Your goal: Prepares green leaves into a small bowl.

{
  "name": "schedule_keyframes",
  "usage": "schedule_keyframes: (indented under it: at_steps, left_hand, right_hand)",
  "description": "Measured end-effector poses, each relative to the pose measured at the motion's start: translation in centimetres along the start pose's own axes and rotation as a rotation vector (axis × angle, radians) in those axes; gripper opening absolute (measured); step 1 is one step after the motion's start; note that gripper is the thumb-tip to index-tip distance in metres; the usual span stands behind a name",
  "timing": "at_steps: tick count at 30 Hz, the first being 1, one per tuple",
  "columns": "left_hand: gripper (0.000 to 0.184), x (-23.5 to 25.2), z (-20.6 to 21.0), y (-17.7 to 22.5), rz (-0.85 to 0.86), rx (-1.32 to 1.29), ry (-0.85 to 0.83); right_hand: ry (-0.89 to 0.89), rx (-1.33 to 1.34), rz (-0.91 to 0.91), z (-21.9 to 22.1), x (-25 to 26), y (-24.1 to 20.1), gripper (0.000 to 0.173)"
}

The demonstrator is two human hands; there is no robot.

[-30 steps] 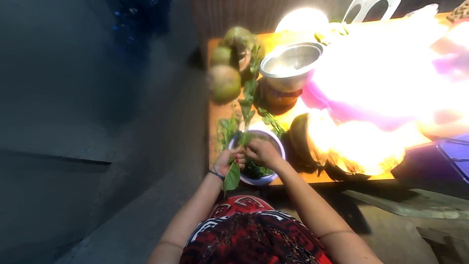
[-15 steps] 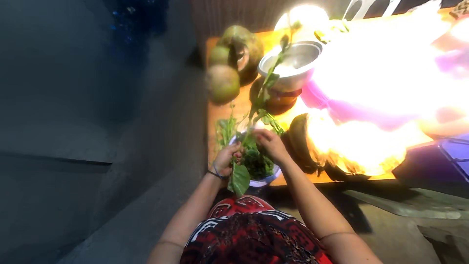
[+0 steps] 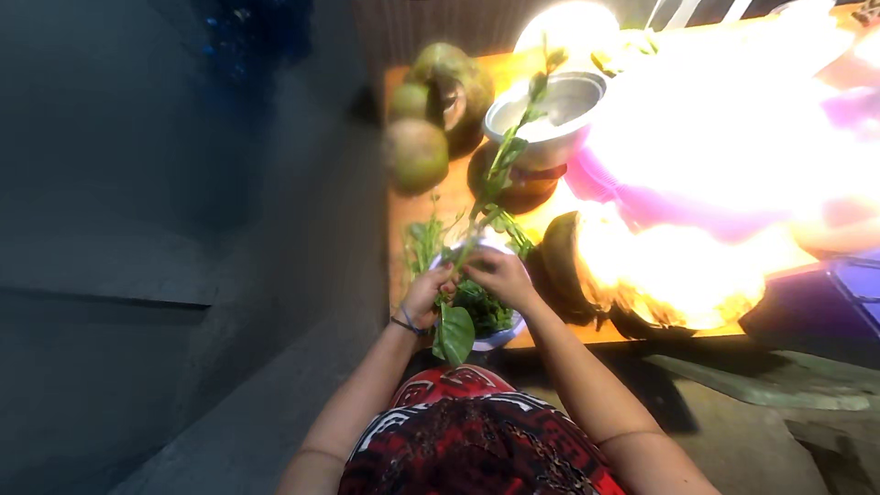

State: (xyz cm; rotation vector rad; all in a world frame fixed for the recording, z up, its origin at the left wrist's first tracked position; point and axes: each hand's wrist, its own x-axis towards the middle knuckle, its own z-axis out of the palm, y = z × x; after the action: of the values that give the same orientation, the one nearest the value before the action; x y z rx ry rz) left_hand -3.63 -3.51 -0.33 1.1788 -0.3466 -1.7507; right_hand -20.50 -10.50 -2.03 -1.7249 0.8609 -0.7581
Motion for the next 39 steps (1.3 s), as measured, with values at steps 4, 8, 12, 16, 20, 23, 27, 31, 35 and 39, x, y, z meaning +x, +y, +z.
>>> schedule_keyframes:
  at_steps: [4, 8, 12, 16, 20, 23, 27, 31, 35, 39]
  left_hand:
    - [0.026, 0.0, 0.4, -0.2, 0.017, 0.052, 0.010]
    - [0.025, 0.0, 0.6, -0.1, 0.051, 0.062, 0.025]
    - [0.027, -0.5, 0.0, -0.2, 0.183, 0.216, 0.109]
    - [0.027, 0.1, -0.5, 0.3, 0.292, 0.282, 0.182]
    - [0.024, 1.6, -1.1, 0.0, 0.336, 0.238, 0.227]
    - [0.024, 1.1, -0.8, -0.1, 0.308, 0.272, 0.245]
    - [0.021, 2.4, -1.2, -0.6, 0.346, 0.061, 0.232]
    - [0.020, 2.4, -1.4, -0.4, 0.324, -0.033, 0.231]
    - [0.021, 2.1, -1.3, -0.4, 0.328, -0.084, 0.210]
    - [0.021, 1.4, -1.1, -0.4, 0.268, -0.117, 0.185]
  right_hand:
    - [0.124, 0.060, 0.146, 0.8, 0.1, -0.5, 0.008]
    - [0.266, 0.255, 0.400, 1.0, 0.7, -0.8, 0.015]
    - [0.107, 0.226, 0.463, 0.1, 0.7, 0.8, 0.017]
    - [0.037, 0.009, 0.443, -0.6, 0.0, 2.8, 0.029]
    - [0.104, -0.070, 0.180, -0.5, -0.5, 3.6, 0.025]
    - [0.051, -0.023, 0.055, 0.1, -0.7, 2.6, 0.026]
    - [-0.084, -0.143, -0.035, 1.4, -1.3, 1.8, 0.028]
    - [-0.096, -0.396, -0.213, 2.3, -1.5, 1.6, 0.030]
    - [-0.095, -0.547, -0.329, 2.9, -1.1, 1.1, 0.022]
    - [-0.031, -0.611, -0.353, 3.2, -1.0, 1.0, 0.024]
